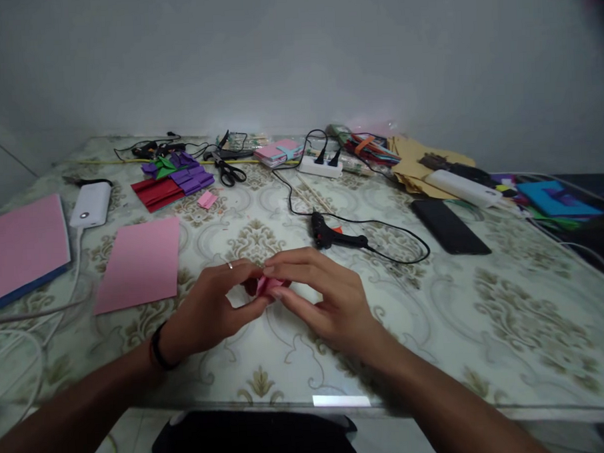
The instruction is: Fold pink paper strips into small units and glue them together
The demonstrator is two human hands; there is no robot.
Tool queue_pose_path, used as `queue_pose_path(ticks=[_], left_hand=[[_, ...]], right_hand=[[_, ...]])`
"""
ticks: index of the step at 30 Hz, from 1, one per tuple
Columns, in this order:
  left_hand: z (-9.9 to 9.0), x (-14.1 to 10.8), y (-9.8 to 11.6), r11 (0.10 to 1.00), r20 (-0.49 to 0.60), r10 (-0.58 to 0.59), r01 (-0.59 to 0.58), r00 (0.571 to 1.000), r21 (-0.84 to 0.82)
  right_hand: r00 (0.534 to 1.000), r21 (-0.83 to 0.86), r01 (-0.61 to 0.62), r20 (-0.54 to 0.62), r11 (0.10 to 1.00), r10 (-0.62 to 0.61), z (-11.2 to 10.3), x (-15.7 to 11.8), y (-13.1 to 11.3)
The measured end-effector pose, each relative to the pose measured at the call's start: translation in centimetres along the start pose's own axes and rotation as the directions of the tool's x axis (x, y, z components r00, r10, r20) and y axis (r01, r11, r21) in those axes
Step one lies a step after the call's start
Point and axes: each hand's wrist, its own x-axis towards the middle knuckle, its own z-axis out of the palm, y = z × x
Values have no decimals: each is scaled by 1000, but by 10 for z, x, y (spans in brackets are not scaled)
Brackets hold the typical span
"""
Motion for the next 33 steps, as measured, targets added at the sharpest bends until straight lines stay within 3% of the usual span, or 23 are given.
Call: queue_pose_path(ticks=[8,19,23,26,33], left_hand=[[1,-3,1,1000,-25,7,-7,1000,18],[3,-4,1,1000,34,-25,25,999,16],[6,-4,2,999,42,-35,34,998,29],[7,-5,2,998,33,-32,30,999,61],[7,-6,0,997,46,-21,18,999,70]], right_hand=[[999,-42,22,-30,999,-23,0,-1,2],[994,-161,104,-9,981,-107,0,-4,3],[995,-57,-65,-75,996,60,3,-6,3],[981,24,-188,-41,982,189,5,-7,4],[957,33,-289,-16,957,289,7,-6,2]])
